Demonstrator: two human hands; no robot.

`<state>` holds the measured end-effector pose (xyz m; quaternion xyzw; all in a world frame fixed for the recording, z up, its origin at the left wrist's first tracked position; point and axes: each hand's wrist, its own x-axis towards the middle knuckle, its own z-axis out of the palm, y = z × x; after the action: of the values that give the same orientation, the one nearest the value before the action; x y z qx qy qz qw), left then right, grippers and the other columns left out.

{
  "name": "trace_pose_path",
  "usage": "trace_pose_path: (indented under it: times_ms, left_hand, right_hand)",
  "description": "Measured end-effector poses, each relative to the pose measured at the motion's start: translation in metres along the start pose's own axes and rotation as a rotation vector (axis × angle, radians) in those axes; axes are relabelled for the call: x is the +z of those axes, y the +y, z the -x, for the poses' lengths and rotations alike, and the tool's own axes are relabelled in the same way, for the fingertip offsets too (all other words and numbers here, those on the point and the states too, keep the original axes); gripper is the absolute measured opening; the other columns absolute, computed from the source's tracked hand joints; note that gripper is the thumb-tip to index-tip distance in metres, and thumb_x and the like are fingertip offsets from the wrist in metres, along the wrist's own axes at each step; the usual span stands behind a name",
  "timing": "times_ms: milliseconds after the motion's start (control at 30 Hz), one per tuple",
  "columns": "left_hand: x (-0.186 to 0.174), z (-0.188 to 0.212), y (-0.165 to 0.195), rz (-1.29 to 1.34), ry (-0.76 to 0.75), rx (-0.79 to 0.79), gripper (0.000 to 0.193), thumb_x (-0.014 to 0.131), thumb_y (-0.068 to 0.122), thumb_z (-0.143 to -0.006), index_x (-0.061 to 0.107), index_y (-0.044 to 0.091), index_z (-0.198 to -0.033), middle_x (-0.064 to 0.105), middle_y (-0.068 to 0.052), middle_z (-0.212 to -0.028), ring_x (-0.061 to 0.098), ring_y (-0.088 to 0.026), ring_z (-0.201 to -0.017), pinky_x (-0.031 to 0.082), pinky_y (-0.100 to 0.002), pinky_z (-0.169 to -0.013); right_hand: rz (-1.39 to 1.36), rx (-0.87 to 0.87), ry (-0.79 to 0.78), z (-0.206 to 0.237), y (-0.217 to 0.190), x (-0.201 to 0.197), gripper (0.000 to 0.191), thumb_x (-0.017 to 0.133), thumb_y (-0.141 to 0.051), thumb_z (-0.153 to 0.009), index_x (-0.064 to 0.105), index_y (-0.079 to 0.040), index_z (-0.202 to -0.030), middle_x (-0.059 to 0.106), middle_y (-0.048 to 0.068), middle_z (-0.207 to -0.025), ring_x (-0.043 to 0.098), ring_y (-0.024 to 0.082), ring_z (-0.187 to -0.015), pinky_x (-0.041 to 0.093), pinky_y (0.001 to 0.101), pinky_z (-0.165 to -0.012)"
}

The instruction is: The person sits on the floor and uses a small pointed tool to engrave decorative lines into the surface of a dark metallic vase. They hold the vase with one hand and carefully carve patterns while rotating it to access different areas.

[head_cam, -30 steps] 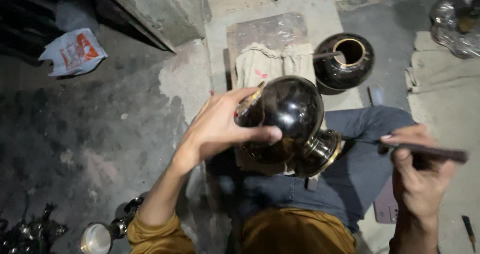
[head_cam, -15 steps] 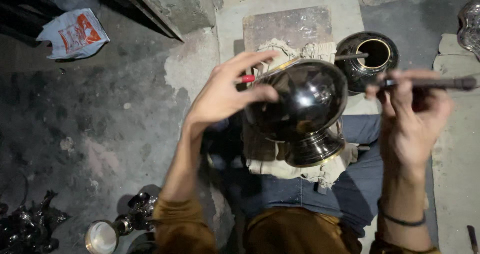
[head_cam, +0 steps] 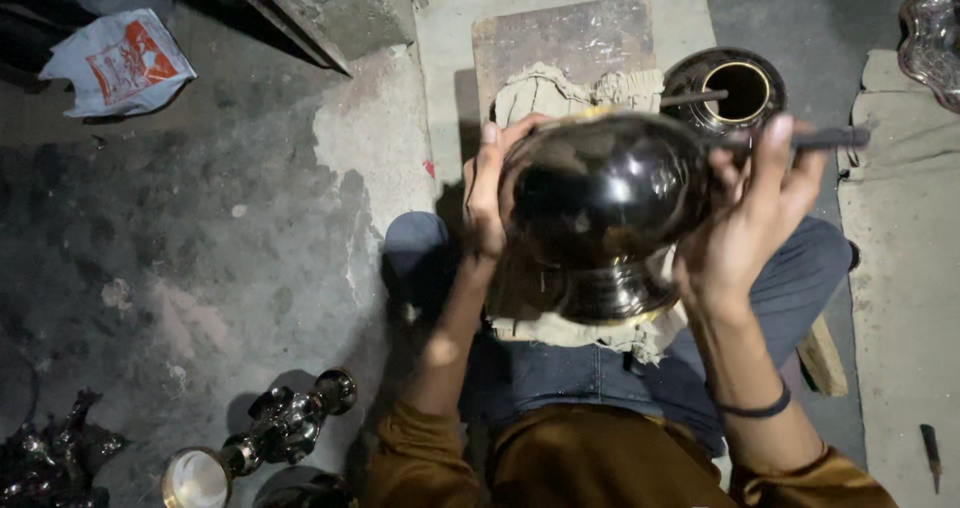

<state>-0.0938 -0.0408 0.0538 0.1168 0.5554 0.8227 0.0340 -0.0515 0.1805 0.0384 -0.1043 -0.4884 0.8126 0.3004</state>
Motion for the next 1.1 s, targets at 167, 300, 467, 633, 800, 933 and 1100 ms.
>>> trace_pose_path:
  times_ms: [167,300,467,633,800,933,1100]
  left_hand:
    - [0.006,0.039,0.033,-0.330,-0.033,-0.050,0.060,0.032,0.042,-0.111,0.065,-0.002,-0.132,0.072,-0.017,-0.127,0.069,-0.027,-0.118,0.051,-0.037,-0.109]
    - [0.017,0.070,0.042,-0.472,-0.111,0.167,0.050,0.040,0.041,-0.113,0.066,0.000,-0.125,0.071,-0.018,-0.131,0.066,-0.032,-0.131,0.046,-0.041,-0.121]
    - [0.028,0.096,0.040,-0.652,-0.063,0.364,0.042,0.043,0.032,-0.110,0.069,0.001,-0.120,0.071,-0.016,-0.129,0.063,-0.034,-0.131,0.044,-0.044,-0.120]
    - [0.027,0.090,0.032,-0.666,-0.021,0.448,0.045,0.044,0.034,-0.108,0.067,-0.002,-0.120,0.069,-0.019,-0.124,0.062,-0.039,-0.127,0.046,-0.046,-0.116]
    - [0.038,0.077,0.027,-0.767,0.061,0.477,0.048,0.042,0.038,-0.107,0.067,-0.002,-0.116,0.069,-0.019,-0.121,0.062,-0.039,-0.123,0.045,-0.047,-0.116]
    - [0.045,0.079,0.023,-0.773,0.049,0.505,0.048,0.041,0.037,-0.108,0.068,-0.002,-0.114,0.069,-0.018,-0.119,0.062,-0.039,-0.126,0.046,-0.048,-0.116]
    - [0.044,0.086,0.017,-0.815,0.035,0.535,0.046,0.040,0.037,-0.106,0.069,0.001,-0.110,0.069,-0.015,-0.117,0.062,-0.038,-0.126,0.049,-0.049,-0.115]
  right_hand:
    - [-0.164,0.100,0.057,0.055,-0.016,-0.020,0.023,0.053,-0.024,-0.125,0.048,-0.003,-0.118,0.052,0.005,-0.094,0.054,0.010,-0.080,0.046,0.0199,-0.075]
    - [-0.062,0.083,0.031,0.082,-0.030,-0.029,0.018,0.055,-0.025,-0.121,0.050,-0.010,-0.113,0.056,0.004,-0.092,0.044,0.002,-0.061,0.036,0.0144,-0.054]
    - [-0.034,0.113,-0.028,0.074,-0.026,-0.039,0.019,0.052,-0.024,-0.124,0.049,-0.008,-0.116,0.054,0.002,-0.091,0.043,0.003,-0.063,0.034,0.0153,-0.054]
    - [-0.028,0.053,-0.059,0.051,-0.008,-0.046,0.020,0.054,-0.026,-0.124,0.049,-0.007,-0.118,0.056,0.004,-0.091,0.042,0.004,-0.059,0.032,0.0172,-0.050]
    - [-0.091,0.048,-0.090,0.014,0.002,-0.038,0.023,0.059,-0.023,-0.124,0.047,-0.004,-0.129,0.059,0.007,-0.093,0.050,0.009,-0.064,0.033,0.0185,-0.051]
    - [-0.095,0.097,-0.067,0.014,-0.021,-0.039,0.037,0.063,-0.014,-0.120,0.036,-0.007,-0.145,0.069,0.016,-0.103,0.070,0.019,-0.083,0.049,0.0230,-0.062]
    - [0.238,-0.156,-0.234,0.049,-0.075,-0.045,0.064,0.063,-0.006,-0.114,0.016,-0.020,-0.155,0.072,0.015,-0.108,0.074,0.022,-0.086,0.068,0.0373,-0.081]
